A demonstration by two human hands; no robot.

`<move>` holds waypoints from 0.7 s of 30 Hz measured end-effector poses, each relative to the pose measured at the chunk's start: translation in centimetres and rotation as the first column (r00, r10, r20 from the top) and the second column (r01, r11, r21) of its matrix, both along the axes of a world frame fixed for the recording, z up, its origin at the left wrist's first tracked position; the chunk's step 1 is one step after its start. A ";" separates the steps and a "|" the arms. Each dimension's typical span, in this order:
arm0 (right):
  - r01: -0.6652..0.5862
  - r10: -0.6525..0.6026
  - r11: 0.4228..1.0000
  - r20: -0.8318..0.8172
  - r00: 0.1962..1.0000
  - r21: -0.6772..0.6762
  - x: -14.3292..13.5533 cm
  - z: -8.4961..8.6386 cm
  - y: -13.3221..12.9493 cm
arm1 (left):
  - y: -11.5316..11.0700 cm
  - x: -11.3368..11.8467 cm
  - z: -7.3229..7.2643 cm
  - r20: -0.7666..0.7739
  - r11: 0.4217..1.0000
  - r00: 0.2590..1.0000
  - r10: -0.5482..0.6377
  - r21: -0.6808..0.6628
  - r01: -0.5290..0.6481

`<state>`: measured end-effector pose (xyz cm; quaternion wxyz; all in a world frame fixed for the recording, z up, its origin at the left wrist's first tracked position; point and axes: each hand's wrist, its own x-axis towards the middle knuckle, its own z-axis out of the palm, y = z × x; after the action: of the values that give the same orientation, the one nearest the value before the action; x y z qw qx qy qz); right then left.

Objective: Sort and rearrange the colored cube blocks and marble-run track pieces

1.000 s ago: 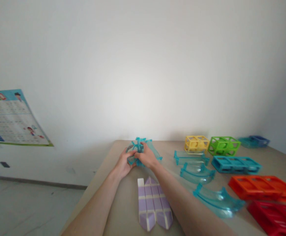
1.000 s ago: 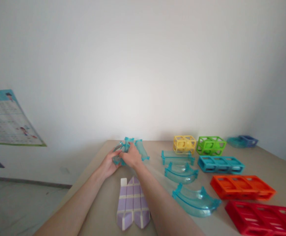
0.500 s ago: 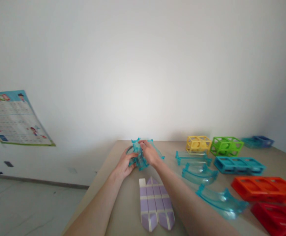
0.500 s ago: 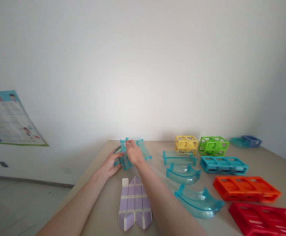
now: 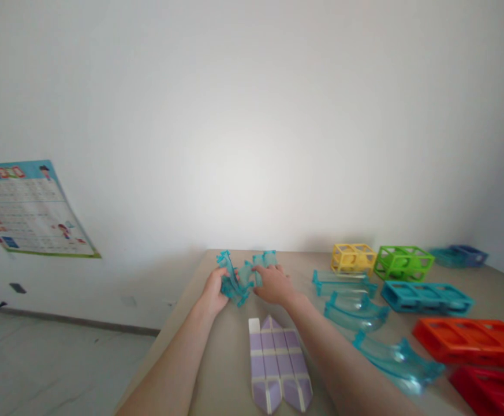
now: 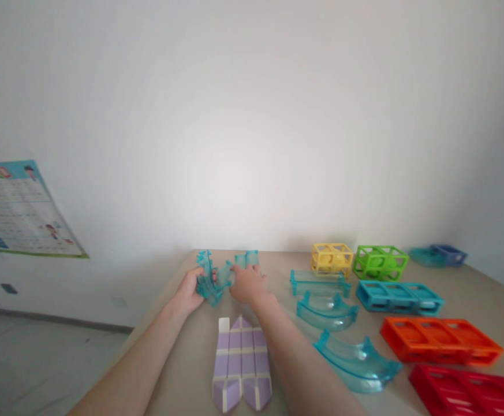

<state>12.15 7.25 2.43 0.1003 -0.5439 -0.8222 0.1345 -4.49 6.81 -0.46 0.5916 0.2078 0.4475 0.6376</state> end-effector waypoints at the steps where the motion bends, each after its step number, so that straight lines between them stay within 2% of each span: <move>1: -0.018 0.018 1.000 0.012 1.000 0.005 0.0 0.2 -0.1 | -0.1 0.1 0.0 -0.012 1.000 1.000 -0.010 -0.018 0.009; 4: -0.079 0.079 0.997 0.053 0.995 -0.003 0.0 0.6 -0.4 | -0.3 0.4 0.2 -0.067 0.999 0.997 -0.022 -0.033 0.020; 7: -0.115 0.116 0.993 0.086 0.990 -0.019 0.0 0.7 -0.6 | -0.2 0.5 0.1 -0.161 1.000 0.987 0.017 -0.006 -0.018; 9: -0.123 0.125 0.992 0.096 0.988 -0.023 0.1 0.7 -0.7 | 0.1 0.3 -0.2 -0.244 0.995 0.965 0.096 0.034 -0.091; 12: -0.128 0.130 0.991 0.100 0.987 -0.027 0.3 0.8 -0.7 | 0.7 -0.2 -0.8 -0.372 0.969 0.894 0.248 0.105 -0.225; 14: -0.126 0.129 0.992 0.098 0.987 -0.029 0.3 0.9 -0.8 | 1.0 -0.6 -1.2 -0.443 0.956 0.848 0.292 0.138 -0.258; 21: -0.161 0.166 0.985 0.074 0.983 -0.067 0.0 1.3 -1.2 | 1.1 -0.8 -1.9 -0.588 0.971 0.775 0.233 0.187 -0.149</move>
<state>12.20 6.09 3.78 0.0397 -0.4823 -0.8629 0.1453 -5.28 7.89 -2.39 0.3345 0.3924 0.5893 0.6220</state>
